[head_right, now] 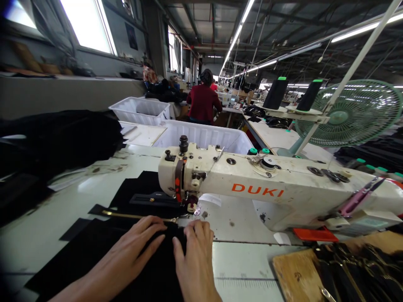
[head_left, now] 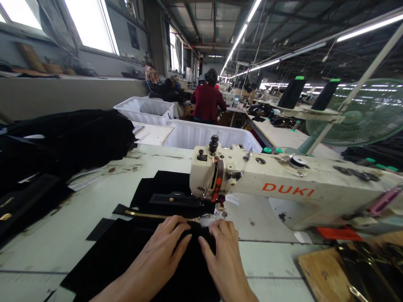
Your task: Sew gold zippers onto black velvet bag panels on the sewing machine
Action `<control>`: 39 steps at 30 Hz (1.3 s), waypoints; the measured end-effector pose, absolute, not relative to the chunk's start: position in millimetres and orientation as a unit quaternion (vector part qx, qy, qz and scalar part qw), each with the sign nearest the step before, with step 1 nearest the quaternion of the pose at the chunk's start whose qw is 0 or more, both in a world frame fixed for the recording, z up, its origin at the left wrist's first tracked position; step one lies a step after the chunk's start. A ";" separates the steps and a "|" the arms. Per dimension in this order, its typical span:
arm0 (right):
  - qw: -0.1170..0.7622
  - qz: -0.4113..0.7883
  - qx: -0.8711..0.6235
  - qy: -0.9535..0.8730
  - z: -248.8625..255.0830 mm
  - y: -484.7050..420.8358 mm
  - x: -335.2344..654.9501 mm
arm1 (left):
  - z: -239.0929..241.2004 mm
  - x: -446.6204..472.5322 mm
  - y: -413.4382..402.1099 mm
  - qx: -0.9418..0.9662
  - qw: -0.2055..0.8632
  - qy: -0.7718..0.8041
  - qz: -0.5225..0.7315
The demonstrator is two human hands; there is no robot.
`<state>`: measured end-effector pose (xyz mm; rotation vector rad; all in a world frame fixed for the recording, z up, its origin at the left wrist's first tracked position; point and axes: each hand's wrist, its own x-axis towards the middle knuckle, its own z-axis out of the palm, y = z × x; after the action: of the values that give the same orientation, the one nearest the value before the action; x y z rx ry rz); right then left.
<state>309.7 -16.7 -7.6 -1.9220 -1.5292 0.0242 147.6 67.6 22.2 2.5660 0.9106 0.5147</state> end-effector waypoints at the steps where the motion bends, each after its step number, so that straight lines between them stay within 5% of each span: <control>1: 0.333 0.003 -0.733 -0.593 -7.6 -16.5 306.5 | 27.1 151.1 67.2 0.906 0.197 0.332 0.174; 11: 0.275 -0.103 -0.661 -0.691 -29.0 -35.7 278.0 | 37.7 174.0 64.1 0.882 0.186 0.408 0.143; 18: 0.326 -0.096 -0.567 -0.750 -23.3 -49.1 304.0 | 23.0 180.3 64.5 0.860 0.167 0.454 0.163; 39: 0.271 -0.150 -0.622 -0.719 -28.1 -45.0 298.5 | 26.1 168.5 65.7 0.839 0.228 0.446 0.213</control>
<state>298.5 -45.0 -28.1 -1.6740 -1.9373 -0.4051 168.5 65.7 26.1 2.3095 1.2288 0.5857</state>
